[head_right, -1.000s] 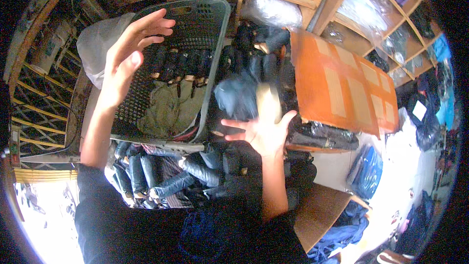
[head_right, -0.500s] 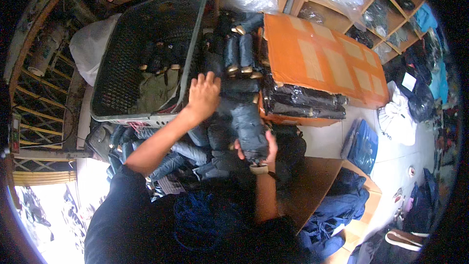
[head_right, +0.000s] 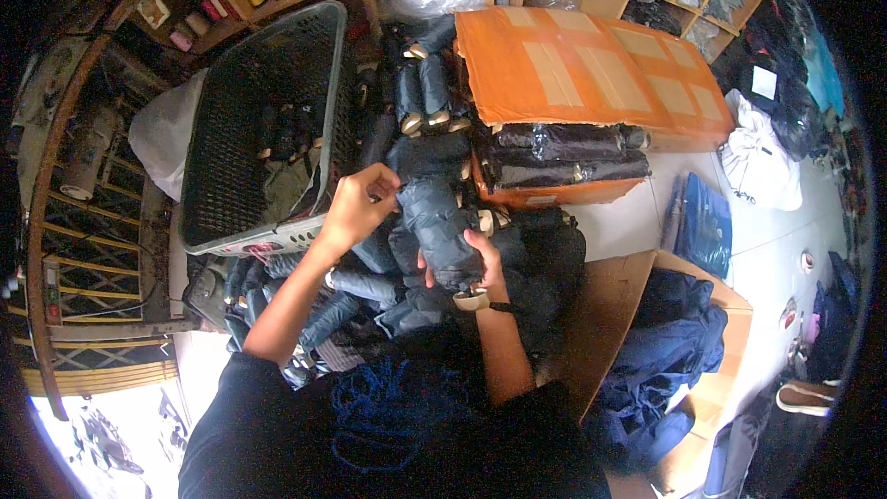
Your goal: The person removes folded dark blue garments from a cardboard box and places them into a plastic basket. Then the person picks up several black plastic-wrapped bundles from a pile, inspects each one, and places them into the same basket.
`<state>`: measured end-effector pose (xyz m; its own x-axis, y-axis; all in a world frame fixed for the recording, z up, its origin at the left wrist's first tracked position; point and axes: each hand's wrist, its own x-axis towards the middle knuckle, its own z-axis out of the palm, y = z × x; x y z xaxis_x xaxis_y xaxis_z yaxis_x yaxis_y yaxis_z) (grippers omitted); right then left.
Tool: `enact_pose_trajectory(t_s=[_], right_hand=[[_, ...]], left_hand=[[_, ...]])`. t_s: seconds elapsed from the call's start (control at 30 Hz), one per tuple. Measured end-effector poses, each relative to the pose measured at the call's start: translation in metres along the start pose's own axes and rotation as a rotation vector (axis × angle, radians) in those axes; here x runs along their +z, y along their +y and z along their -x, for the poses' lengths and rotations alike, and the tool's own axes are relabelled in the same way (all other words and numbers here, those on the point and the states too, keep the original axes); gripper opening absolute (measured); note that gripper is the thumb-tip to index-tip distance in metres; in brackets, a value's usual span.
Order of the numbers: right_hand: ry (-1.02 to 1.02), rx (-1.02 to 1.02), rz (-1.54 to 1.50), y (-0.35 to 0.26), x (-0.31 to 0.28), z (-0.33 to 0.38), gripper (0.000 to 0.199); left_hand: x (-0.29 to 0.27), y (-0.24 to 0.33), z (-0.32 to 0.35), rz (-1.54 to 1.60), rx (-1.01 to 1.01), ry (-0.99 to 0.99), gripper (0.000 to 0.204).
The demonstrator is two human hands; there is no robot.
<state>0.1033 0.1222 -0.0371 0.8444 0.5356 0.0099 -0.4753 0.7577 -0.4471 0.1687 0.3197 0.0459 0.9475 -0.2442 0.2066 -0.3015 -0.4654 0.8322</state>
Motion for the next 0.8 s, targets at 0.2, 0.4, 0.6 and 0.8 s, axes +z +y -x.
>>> enact_pose_trajectory(t_s=[0.2,0.4,0.6,0.8], right_hand=[[0.057,-0.045,0.123,-0.008,0.009,0.016,0.062],[0.091,-0.012,0.739,-0.032,0.025,0.028,0.075],[-0.125,-0.107,1.267,-0.055,0.042,0.026,0.067],[-0.13,-0.027,1.495,-0.067,0.066,0.029,0.069]], left_hand=[[0.006,0.007,0.02,0.451,-0.218,-0.088,0.012],[0.003,0.016,0.03,0.439,-0.196,-0.045,0.01],[-0.002,0.017,0.039,0.269,-0.081,-0.132,0.008],[-0.005,0.027,0.041,0.15,0.005,-0.13,0.01]])
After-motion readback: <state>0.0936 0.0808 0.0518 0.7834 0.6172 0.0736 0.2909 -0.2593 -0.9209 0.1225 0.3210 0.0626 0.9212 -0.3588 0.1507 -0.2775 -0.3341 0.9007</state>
